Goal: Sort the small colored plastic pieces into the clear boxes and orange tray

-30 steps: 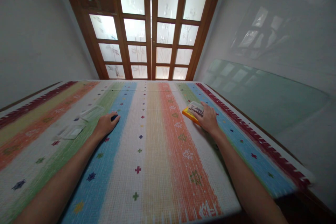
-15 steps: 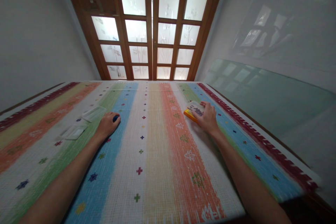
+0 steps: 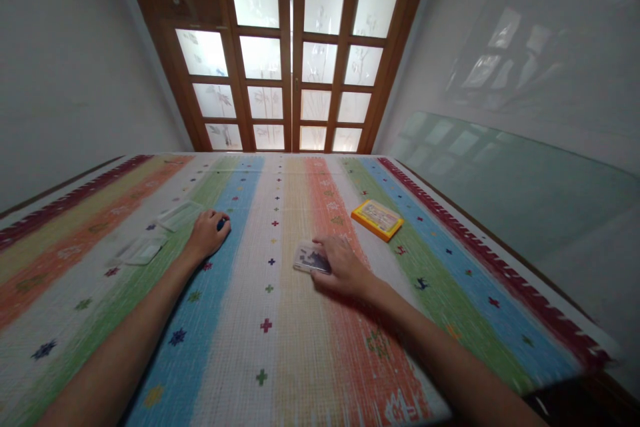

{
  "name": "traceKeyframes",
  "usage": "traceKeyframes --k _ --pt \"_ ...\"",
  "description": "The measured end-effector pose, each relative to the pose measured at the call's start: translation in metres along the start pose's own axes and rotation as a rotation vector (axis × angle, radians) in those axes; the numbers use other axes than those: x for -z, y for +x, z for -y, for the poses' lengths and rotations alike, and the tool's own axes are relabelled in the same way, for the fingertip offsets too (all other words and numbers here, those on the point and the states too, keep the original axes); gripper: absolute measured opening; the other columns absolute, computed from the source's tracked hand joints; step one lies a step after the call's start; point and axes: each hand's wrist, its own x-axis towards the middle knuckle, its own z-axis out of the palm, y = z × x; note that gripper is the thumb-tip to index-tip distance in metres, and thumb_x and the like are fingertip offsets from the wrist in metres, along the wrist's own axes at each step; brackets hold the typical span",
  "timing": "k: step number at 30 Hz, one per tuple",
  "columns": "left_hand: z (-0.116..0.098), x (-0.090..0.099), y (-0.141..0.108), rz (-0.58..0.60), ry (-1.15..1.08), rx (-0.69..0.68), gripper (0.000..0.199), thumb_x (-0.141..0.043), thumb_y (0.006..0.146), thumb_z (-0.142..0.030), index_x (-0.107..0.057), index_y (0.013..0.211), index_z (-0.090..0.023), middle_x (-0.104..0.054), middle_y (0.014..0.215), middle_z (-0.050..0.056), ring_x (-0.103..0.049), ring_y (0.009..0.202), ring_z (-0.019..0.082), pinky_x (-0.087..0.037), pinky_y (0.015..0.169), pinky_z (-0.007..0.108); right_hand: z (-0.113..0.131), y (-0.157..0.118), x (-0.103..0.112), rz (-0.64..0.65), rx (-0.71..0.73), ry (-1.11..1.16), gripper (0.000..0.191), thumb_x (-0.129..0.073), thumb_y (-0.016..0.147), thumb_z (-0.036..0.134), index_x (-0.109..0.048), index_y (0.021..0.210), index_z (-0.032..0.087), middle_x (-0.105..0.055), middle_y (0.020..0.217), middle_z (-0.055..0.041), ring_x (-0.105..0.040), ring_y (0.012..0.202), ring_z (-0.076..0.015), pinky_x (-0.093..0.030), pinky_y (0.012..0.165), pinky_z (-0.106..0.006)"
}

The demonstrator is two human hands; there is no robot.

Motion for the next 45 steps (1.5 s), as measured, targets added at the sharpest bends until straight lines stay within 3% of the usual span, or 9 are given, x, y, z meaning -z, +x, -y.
traceKeyframes --k 6,9,12,15,18,21,33,41,45 --pt "-0.008 0.007 -0.005 -0.08 0.031 -0.022 0.041 -0.046 0.091 -0.041 -0.069 0.113 -0.015 -0.068 0.111 0.017 -0.06 0.11 0.035 -0.046 0.099 0.049 0.009 0.0 0.002 0.016 0.099 -0.109 0.042 -0.057 0.081 0.024 -0.062 0.122 0.016 -0.065 0.123 -0.0168 -0.057 0.114 -0.0305 -0.045 0.101 -0.046" --pt "-0.023 0.013 -0.016 -0.119 -0.01 -0.167 0.038 -0.046 0.093 -0.04 -0.068 0.114 -0.016 -0.068 0.113 0.018 -0.061 0.112 0.036 -0.046 0.099 0.051 0.013 -0.001 0.002 0.03 0.138 -0.146 0.041 -0.056 0.081 0.023 -0.063 0.121 0.013 -0.065 0.126 -0.0186 -0.057 0.114 -0.0312 -0.046 0.101 -0.047" --pt "-0.053 0.017 -0.036 -0.045 -0.144 -0.384 0.039 -0.054 0.091 -0.043 -0.065 0.12 -0.019 -0.069 0.117 0.017 -0.062 0.112 0.034 -0.046 0.101 0.051 0.015 -0.001 0.002 0.053 0.182 -0.179 0.041 -0.056 0.081 0.022 -0.063 0.121 0.013 -0.066 0.125 -0.0193 -0.059 0.111 -0.0316 -0.047 0.1 -0.048" --pt "-0.091 0.017 -0.057 0.113 -0.31 -0.574 0.066 -0.066 0.086 -0.053 -0.051 0.142 -0.022 -0.064 0.134 0.017 -0.058 0.123 0.035 -0.044 0.106 0.052 0.016 0.0 0.002 0.08 0.228 -0.241 0.043 -0.056 0.081 0.021 -0.063 0.123 0.013 -0.066 0.126 -0.0196 -0.061 0.109 -0.0317 -0.049 0.098 -0.049" --pt "-0.124 0.011 -0.069 0.233 -0.43 -0.599 0.093 -0.074 0.077 -0.066 -0.04 0.153 -0.025 -0.061 0.138 0.018 -0.058 0.124 0.037 -0.045 0.105 0.054 0.017 0.001 0.001 0.093 0.263 -0.316 0.045 -0.057 0.083 0.021 -0.061 0.127 0.012 -0.066 0.128 -0.0203 -0.062 0.112 -0.0323 -0.05 0.099 -0.048" --pt "-0.141 0.0 -0.071 0.23 -0.51 -0.547 0.071 -0.067 0.088 -0.06 -0.048 0.144 -0.021 -0.065 0.129 0.019 -0.061 0.119 0.034 -0.048 0.102 0.052 0.016 0.0 -0.003 0.097 0.32 -0.393 0.045 -0.056 0.086 0.019 -0.06 0.129 0.008 -0.065 0.13 -0.0244 -0.062 0.119 -0.0341 -0.05 0.103 -0.049" --pt "-0.142 -0.008 -0.069 0.225 -0.616 -0.451 0.046 -0.067 0.089 -0.035 -0.055 0.13 -0.02 -0.067 0.121 0.014 -0.063 0.113 0.029 -0.051 0.099 0.049 0.019 -0.002 -0.018 0.011 0.483 -0.749 0.033 -0.045 0.101 0.017 -0.056 0.13 0.003 -0.066 0.127 -0.0351 -0.07 0.115 -0.0371 -0.055 0.098 -0.054" --pt "-0.141 -0.001 -0.072 0.258 -0.584 -0.482 0.063 -0.069 0.09 -0.044 -0.048 0.144 -0.02 -0.065 0.128 0.017 -0.061 0.118 0.032 -0.048 0.103 0.052 0.023 0.002 -0.018 0.056 0.376 -0.639 0.037 -0.042 0.103 0.015 -0.054 0.135 0.0 -0.067 0.123 -0.0334 -0.069 0.114 -0.0364 -0.056 0.095 -0.054" --pt "-0.117 0.019 -0.058 0.277 -0.532 -0.468 0.068 -0.066 0.09 -0.05 -0.046 0.147 -0.02 -0.065 0.128 0.017 -0.062 0.116 0.031 -0.051 0.101 0.05 0.017 0.001 -0.014 0.037 0.407 -0.529 0.035 -0.045 0.103 0.018 -0.055 0.133 0.003 -0.064 0.13 -0.0323 -0.065 0.121 -0.0355 -0.053 0.102 -0.054"
